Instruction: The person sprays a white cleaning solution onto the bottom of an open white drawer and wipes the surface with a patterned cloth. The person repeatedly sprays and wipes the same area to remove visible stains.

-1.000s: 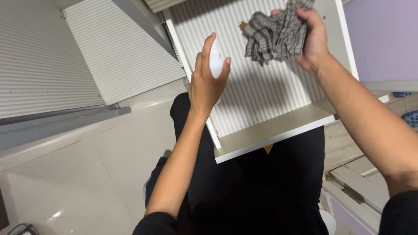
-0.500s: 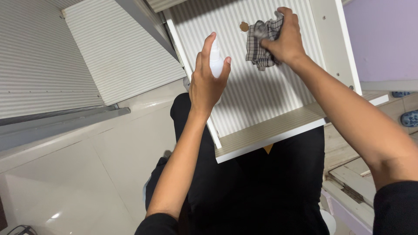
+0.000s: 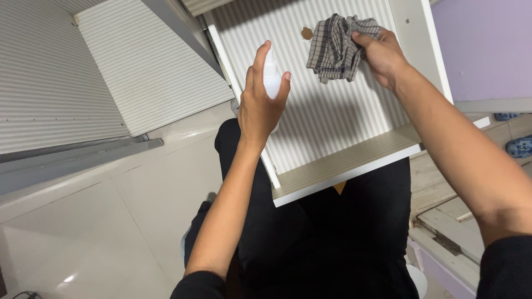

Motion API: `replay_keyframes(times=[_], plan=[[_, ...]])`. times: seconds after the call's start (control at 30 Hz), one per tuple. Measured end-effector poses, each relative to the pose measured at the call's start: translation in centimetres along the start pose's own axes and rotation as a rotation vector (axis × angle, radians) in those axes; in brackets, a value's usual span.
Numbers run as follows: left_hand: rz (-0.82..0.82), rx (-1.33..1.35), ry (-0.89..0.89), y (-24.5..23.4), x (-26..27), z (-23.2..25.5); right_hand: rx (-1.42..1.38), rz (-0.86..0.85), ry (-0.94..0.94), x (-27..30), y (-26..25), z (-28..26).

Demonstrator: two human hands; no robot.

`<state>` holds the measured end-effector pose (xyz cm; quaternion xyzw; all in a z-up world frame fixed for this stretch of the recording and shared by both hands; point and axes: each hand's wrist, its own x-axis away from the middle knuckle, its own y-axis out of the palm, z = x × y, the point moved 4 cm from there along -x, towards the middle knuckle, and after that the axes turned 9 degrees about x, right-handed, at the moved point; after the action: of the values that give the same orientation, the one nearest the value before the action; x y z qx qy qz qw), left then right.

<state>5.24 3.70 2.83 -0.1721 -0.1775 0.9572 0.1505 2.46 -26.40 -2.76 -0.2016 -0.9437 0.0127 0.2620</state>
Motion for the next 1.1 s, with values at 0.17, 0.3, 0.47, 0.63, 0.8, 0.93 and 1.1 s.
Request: replay_keyframes(times=[0.17, 0.3, 0.47, 0.63, 0.8, 0.93, 1.1], plan=[[-0.003, -0.011, -0.006, -0.1, 0.1, 0.1, 0.069, 0.079, -0.052, -0.4, 1.7, -0.8], [0.024, -0.017, 0.029, -0.1, 0.1, 0.5, 0.272, 0.283, -0.106, -2.4, 1.3, 0.4], [-0.038, 0.004, -0.101, 0.0, 0.0, -0.1, 0.698, 0.516, -0.733, -2.7, -1.1, -1.6], [0.016, -0.011, 0.038, -0.1, -0.2, 0.6, 1.456, -0.161, -0.788, 0.3, 4.5, 0.4], [-0.053, 0.019, -0.141, 0.1, 0.1, -0.2, 1.309, -0.117, -0.584, -0.4, 4.4, -0.2], [0.009, 0.015, -0.054, 0.1, 0.1, -0.2, 1.294, 0.16, -0.317, -5.4, 2.2, -2.1], [0.116, 0.076, -0.071, -0.3, 0.2, -0.7, 1.216, 0.202, -0.813, -6.2, 10.4, -0.7]])
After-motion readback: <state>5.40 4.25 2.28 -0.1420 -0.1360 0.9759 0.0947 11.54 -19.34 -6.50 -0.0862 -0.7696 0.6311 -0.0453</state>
